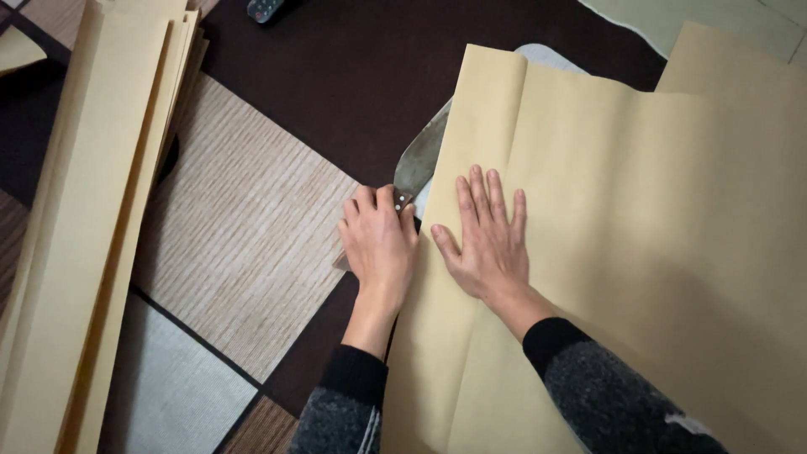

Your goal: Folding large sheets of paper and cutting them into strips using a large knife on a floor mat.

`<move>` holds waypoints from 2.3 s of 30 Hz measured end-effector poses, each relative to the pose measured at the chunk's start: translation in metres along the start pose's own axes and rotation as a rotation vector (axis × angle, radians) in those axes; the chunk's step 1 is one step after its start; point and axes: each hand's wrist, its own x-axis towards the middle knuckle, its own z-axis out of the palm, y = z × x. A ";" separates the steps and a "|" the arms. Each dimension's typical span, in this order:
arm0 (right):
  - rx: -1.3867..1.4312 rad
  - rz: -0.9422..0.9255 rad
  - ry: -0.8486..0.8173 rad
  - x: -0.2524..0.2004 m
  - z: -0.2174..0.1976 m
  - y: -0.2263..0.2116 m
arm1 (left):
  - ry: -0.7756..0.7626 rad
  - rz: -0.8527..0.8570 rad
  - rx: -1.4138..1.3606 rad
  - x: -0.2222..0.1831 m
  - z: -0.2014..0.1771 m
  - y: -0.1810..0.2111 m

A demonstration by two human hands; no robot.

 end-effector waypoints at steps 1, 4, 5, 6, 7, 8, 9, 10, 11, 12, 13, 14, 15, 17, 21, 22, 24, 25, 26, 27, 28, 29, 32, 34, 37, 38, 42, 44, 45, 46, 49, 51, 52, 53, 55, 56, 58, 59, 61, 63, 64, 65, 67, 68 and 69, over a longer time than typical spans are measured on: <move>0.000 0.001 0.001 0.001 0.002 0.000 | 0.000 0.001 0.000 0.003 0.001 0.000; -0.022 0.001 0.031 0.001 0.007 0.001 | 0.001 0.008 0.003 0.009 0.005 0.002; -0.016 0.003 0.020 0.001 0.006 0.001 | 0.003 0.004 0.010 0.012 0.006 0.002; -0.011 0.004 0.010 0.001 0.005 0.000 | 0.006 0.002 0.017 0.014 0.008 0.003; -0.012 0.006 0.010 0.001 0.005 0.001 | 0.006 0.003 0.015 0.017 0.013 0.003; -0.017 0.009 0.002 0.001 0.005 0.000 | 0.005 0.000 0.014 0.020 0.016 0.003; -0.023 0.011 -0.007 0.001 0.005 0.000 | 0.004 -0.003 0.012 0.023 0.019 0.002; -0.023 0.013 -0.006 0.001 0.004 -0.001 | 0.004 -0.002 0.012 0.026 0.022 0.002; -0.016 0.005 -0.001 0.001 0.003 -0.001 | 0.008 0.006 0.025 0.029 0.024 0.002; -0.010 -0.003 0.004 0.000 0.002 -0.001 | 0.012 0.013 0.037 0.032 0.027 0.003; -0.012 -0.001 0.004 -0.001 0.002 0.000 | 0.011 0.015 0.035 0.034 0.027 0.006; -0.007 -0.005 0.010 0.000 0.001 0.000 | 0.024 0.021 0.026 0.037 0.026 0.007; -0.002 -0.009 0.016 0.000 0.001 -0.001 | 0.037 0.028 0.018 0.040 0.026 0.008; -0.004 -0.006 0.018 0.000 0.003 -0.001 | 0.048 0.035 0.030 0.046 0.028 0.011; -0.010 -0.008 0.033 -0.001 0.004 -0.001 | 0.078 0.052 0.075 0.055 0.039 0.012; -0.011 -0.007 0.033 0.000 0.004 -0.001 | 0.078 0.052 0.074 0.058 0.039 0.014; 0.001 -0.004 0.011 0.000 0.003 0.000 | 0.088 0.058 0.081 0.063 0.040 0.018; -0.001 -0.003 0.011 0.000 0.001 0.000 | 0.089 0.059 0.079 0.064 0.040 0.019; 0.002 -0.004 0.010 -0.001 0.000 -0.001 | 0.093 0.061 0.096 0.065 0.039 0.020; 0.005 -0.005 0.009 -0.001 0.000 -0.002 | 0.097 0.063 0.114 0.067 0.039 0.021; 0.006 -0.005 0.009 -0.001 -0.001 -0.003 | 0.097 0.063 0.115 0.069 0.042 0.020; 0.012 -0.006 0.008 -0.001 -0.002 -0.004 | 0.099 0.068 0.114 0.072 0.044 0.019; 0.022 -0.004 0.007 0.000 -0.002 -0.002 | 0.102 0.072 0.109 0.077 0.046 0.022; 0.028 -0.004 0.008 0.000 -0.001 -0.002 | 0.105 0.070 0.109 0.081 0.046 0.024; 0.022 -0.011 0.023 0.000 -0.001 -0.002 | 0.090 0.062 0.114 0.085 0.047 0.026; 0.028 -0.011 0.027 0.000 0.000 -0.001 | 0.089 0.060 0.104 0.086 0.048 0.026; 0.032 0.001 0.050 -0.001 -0.003 -0.005 | 0.068 0.047 0.063 0.089 0.046 0.027; 0.025 -0.003 0.044 -0.001 -0.002 -0.003 | 0.082 0.019 0.068 0.092 0.050 0.029; 0.016 -0.005 0.039 -0.001 -0.002 -0.002 | 0.095 -0.007 0.071 0.093 0.051 0.030; 0.020 -0.010 0.040 0.000 -0.002 -0.003 | 0.098 -0.010 0.076 0.095 0.053 0.027; 0.056 0.006 0.056 0.000 -0.001 -0.003 | 0.122 -0.055 -0.003 0.095 0.053 0.020; 0.055 -0.006 0.116 -0.001 0.003 -0.001 | 0.123 -0.053 0.003 0.084 0.041 0.013; 0.058 -0.012 0.112 0.000 0.004 -0.001 | 0.123 -0.059 0.009 0.076 0.035 0.005; 0.079 -0.039 0.157 0.000 0.006 0.000 | 0.138 -0.042 0.006 0.067 0.030 -0.003; 0.095 -0.067 0.190 -0.003 0.012 0.007 | 0.145 -0.034 0.001 0.046 0.022 -0.012; 0.085 -0.115 0.286 -0.002 0.016 0.008 | 0.152 -0.029 -0.010 0.037 0.016 -0.017; 0.081 -0.170 0.376 0.000 0.023 0.011 | 0.160 -0.032 -0.015 0.015 0.000 -0.027; 0.058 -0.208 0.459 0.001 0.026 0.014 | 0.157 -0.030 -0.003 0.002 -0.009 -0.032; 0.042 -0.250 0.535 0.005 0.035 0.022 | 0.151 -0.033 0.015 -0.026 -0.026 -0.042; -0.014 -0.284 0.580 0.010 0.048 0.030 | 0.143 -0.025 0.037 -0.057 -0.045 -0.056; -0.001 -0.293 0.567 0.010 0.053 0.034 | 0.136 -0.039 0.049 -0.073 -0.052 -0.063; -0.019 -0.311 0.575 0.011 0.060 0.038 | 0.117 -0.052 0.073 -0.089 -0.059 -0.070; -0.030 -0.335 0.586 0.015 0.065 0.036 | 0.103 -0.069 0.103 -0.115 -0.079 -0.082; -0.054 -0.335 0.593 0.015 0.062 0.036 | 0.079 -0.048 0.134 -0.126 -0.090 -0.082; -0.077 -0.335 0.600 0.015 0.059 0.037 | 0.054 -0.026 0.165 -0.138 -0.100 -0.082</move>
